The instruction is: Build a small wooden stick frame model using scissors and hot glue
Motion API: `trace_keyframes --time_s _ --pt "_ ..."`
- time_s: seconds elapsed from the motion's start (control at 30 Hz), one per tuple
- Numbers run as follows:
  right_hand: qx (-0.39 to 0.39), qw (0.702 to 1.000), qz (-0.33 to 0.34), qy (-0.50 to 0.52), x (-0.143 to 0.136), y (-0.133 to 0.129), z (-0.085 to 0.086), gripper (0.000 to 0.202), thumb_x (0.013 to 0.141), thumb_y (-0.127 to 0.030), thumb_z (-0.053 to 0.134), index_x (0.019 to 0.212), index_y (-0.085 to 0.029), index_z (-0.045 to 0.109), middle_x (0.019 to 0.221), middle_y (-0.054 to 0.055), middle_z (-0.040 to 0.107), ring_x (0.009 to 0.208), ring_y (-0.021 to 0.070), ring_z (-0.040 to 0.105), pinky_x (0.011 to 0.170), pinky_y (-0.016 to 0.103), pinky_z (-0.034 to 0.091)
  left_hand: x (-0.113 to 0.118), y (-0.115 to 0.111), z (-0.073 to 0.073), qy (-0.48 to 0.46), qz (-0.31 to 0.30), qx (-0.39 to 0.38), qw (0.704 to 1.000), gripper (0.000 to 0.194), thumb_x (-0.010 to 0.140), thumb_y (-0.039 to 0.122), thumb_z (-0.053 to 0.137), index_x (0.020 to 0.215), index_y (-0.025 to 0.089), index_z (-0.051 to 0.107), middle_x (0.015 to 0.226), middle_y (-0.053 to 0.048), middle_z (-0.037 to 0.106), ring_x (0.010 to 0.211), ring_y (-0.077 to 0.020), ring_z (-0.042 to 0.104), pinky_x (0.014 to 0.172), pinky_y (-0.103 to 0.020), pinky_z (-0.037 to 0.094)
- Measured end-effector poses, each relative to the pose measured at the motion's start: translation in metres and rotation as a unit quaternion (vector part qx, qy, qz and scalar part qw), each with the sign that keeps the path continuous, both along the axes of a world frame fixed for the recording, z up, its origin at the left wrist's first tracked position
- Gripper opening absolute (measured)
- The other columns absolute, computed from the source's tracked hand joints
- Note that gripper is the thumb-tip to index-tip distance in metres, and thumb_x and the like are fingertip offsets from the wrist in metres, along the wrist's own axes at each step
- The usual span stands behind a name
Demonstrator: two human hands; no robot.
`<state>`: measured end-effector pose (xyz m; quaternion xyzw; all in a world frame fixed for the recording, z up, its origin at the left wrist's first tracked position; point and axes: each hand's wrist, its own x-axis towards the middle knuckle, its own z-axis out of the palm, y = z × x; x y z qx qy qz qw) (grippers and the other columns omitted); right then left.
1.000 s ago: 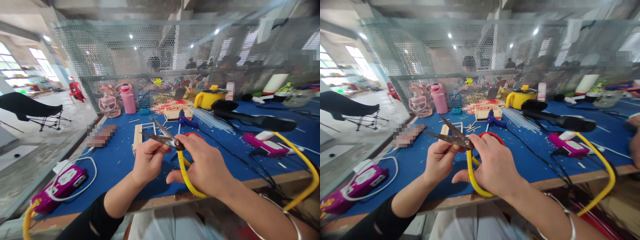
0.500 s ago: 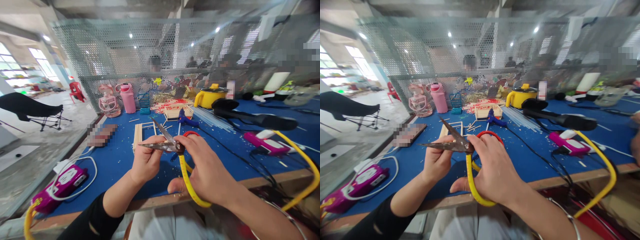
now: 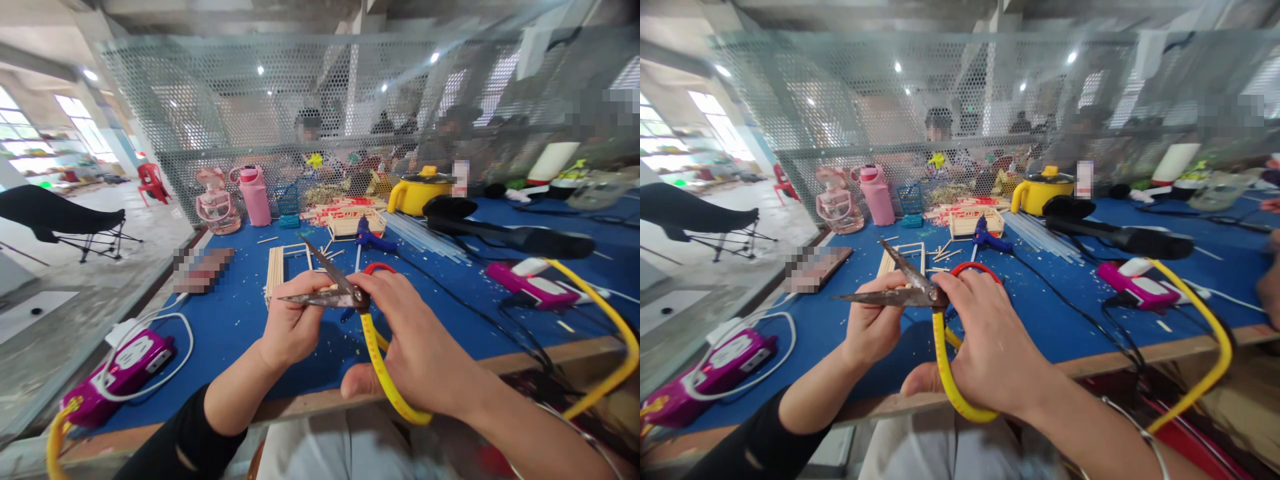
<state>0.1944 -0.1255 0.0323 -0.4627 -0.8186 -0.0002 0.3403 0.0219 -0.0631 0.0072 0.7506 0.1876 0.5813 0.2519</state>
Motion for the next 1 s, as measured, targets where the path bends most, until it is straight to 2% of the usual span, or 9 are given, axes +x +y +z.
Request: trace_keyframes --time_s 0.2,0.33,0.5,0.6,0.73,0.9,1.0 --pt "0.001 1.0 -0.016 -0.007 0.0006 -0.0006 0.0008 0.084 0.057 -0.058 0.076 0.124 -0.017 0.044 0.107 0.011 0.052 0.096 0.0266 0.05 0.087 0.043 0.044 -0.0001 0.0002 0.0015 0.006 -0.028 -0.01 1.0 0.015 0.088 0.014 0.052 0.088 0.016 0.067 0.083 -0.006 0.07 0.073 -0.0132 0.062 0.069 -0.024 0.048" --pt "0.007 0.999 -0.031 -0.034 0.0012 0.0011 0.0043 0.084 0.057 -0.059 0.075 0.124 -0.018 0.045 0.102 0.01 0.052 0.092 0.0268 0.05 0.085 0.045 0.044 0.0023 -0.0019 0.0023 -0.004 -0.014 -0.027 1.0 0.016 0.088 0.015 0.053 0.083 0.015 0.068 0.071 -0.003 0.067 0.065 -0.0117 0.059 0.064 -0.023 0.047" --pt "-0.001 0.999 -0.027 -0.042 0.0012 0.0023 0.0085 0.082 0.06 -0.058 0.074 0.126 -0.018 0.044 0.102 0.01 0.051 0.091 0.0262 0.049 0.084 0.045 0.044 0.0049 -0.0038 0.0037 -0.022 -0.016 -0.058 0.998 0.015 0.088 0.016 0.053 0.081 0.016 0.067 0.07 -0.002 0.066 0.063 -0.0101 0.059 0.06 -0.02 0.045" --pt "0.004 0.999 -0.024 -0.041 0.0002 0.0023 0.0092 0.08 0.062 -0.059 0.072 0.125 -0.018 0.045 0.102 0.011 0.052 0.092 0.0265 0.049 0.085 0.046 0.043 0.004 -0.0033 0.0045 -0.023 -0.02 -0.056 0.998 0.016 0.088 0.016 0.052 0.08 0.016 0.066 0.07 -0.001 0.066 0.063 -0.0102 0.059 0.06 -0.02 0.045" --pt "0.01 0.998 -0.038 -0.049 0.0005 0.0025 0.0088 0.084 0.057 -0.066 0.071 0.122 -0.018 0.049 0.099 0.011 0.054 0.09 0.028 0.051 0.082 0.048 0.044 0.0019 -0.0008 0.0037 -0.008 -0.013 -0.036 0.999 0.016 0.088 0.015 0.052 0.081 0.016 0.066 0.073 -0.003 0.068 0.065 -0.0115 0.059 0.062 -0.022 0.046" --pt "0.008 0.998 -0.043 -0.037 0.0014 0.0022 0.0043 0.081 0.058 -0.071 0.067 0.118 -0.018 0.053 0.097 0.011 0.061 0.087 0.0267 0.059 0.076 0.041 0.05 0.0011 -0.0005 0.0008 0.014 0.016 -0.018 1.0 0.018 0.088 0.019 0.053 0.074 0.016 0.065 0.068 -0.002 0.065 0.063 -0.0116 0.058 0.06 -0.022 0.046" --pt "-0.002 0.999 -0.045 -0.01 0.0007 0.0027 0.0011 0.07 0.065 -0.07 0.062 0.111 -0.018 0.057 0.091 0.009 0.067 0.081 0.024 0.064 0.071 0.034 0.051 0.0023 -0.0019 -0.0008 0.046 0.03 -0.027 0.998 0.022 0.088 0.022 0.053 0.07 0.017 0.065 0.065 -0.002 0.064 0.06 -0.0113 0.057 0.058 -0.022 0.044"
